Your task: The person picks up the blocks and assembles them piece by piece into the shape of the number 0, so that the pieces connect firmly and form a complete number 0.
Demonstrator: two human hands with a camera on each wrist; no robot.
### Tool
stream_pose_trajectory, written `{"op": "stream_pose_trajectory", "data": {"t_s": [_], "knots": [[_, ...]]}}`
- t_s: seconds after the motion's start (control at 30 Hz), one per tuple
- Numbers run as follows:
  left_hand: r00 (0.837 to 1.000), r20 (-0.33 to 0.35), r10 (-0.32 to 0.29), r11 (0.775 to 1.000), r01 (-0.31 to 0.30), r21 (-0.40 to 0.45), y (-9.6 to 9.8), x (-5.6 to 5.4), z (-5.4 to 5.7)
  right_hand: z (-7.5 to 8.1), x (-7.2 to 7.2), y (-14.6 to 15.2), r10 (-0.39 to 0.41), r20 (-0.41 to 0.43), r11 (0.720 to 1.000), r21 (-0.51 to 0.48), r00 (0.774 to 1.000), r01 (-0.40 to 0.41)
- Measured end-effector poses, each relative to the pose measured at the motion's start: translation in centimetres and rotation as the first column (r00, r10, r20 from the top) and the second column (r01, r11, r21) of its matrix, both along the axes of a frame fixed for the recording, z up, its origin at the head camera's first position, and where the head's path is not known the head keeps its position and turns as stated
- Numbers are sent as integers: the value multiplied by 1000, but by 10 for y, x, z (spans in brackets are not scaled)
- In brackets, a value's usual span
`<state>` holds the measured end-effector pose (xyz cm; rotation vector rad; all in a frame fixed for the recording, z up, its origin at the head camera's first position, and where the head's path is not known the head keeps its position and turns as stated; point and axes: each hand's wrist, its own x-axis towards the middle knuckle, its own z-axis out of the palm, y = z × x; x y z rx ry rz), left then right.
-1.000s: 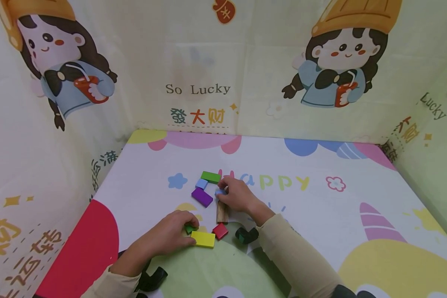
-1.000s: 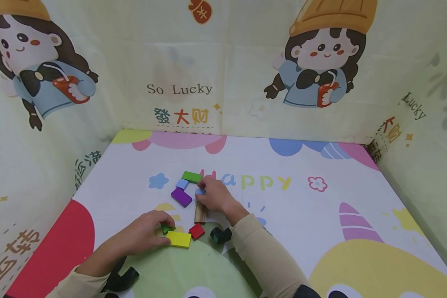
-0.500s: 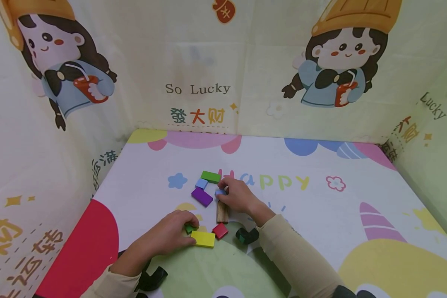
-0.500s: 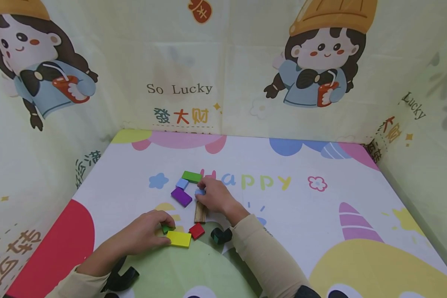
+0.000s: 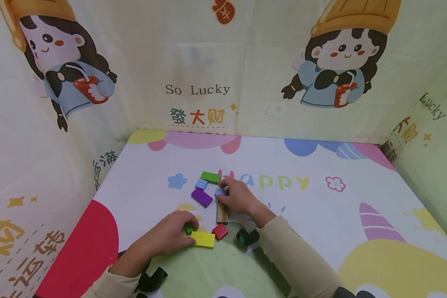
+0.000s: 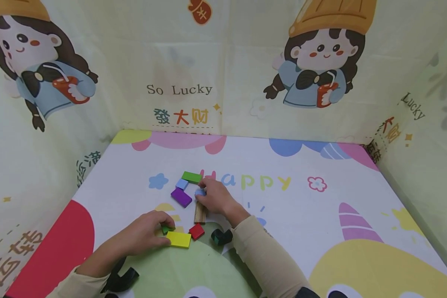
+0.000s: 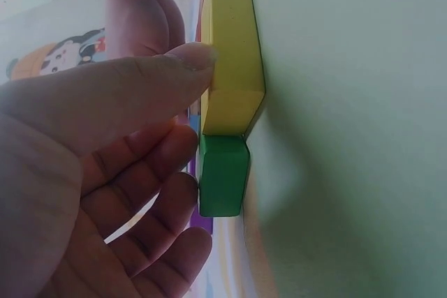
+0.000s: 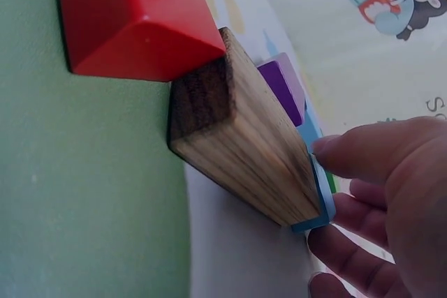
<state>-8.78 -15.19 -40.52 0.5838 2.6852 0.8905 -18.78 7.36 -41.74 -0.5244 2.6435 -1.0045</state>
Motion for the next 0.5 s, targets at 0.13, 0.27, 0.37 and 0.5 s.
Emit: {"op": "stream_pose_trajectory", "data": {"t_s": [0.13,0.27,0.37,0.5], "knots": [[1000,8,5,1000,-5,4,1,0,0,-2,1,2,-11,3,1000,-7,1000,11],[1000,7,6,1000,-6,7,1,0,1,-1,6,6,-15,-19,1000,-7,1000,15],[1000,1,3,1000,-3,8,1,0,1,1,8,11,-14,-36,1000,10,999,14],[1000,5,5,1000,-5,8,1,0,1,3,11,15,-5,-44,1000,18,999,6]]}}
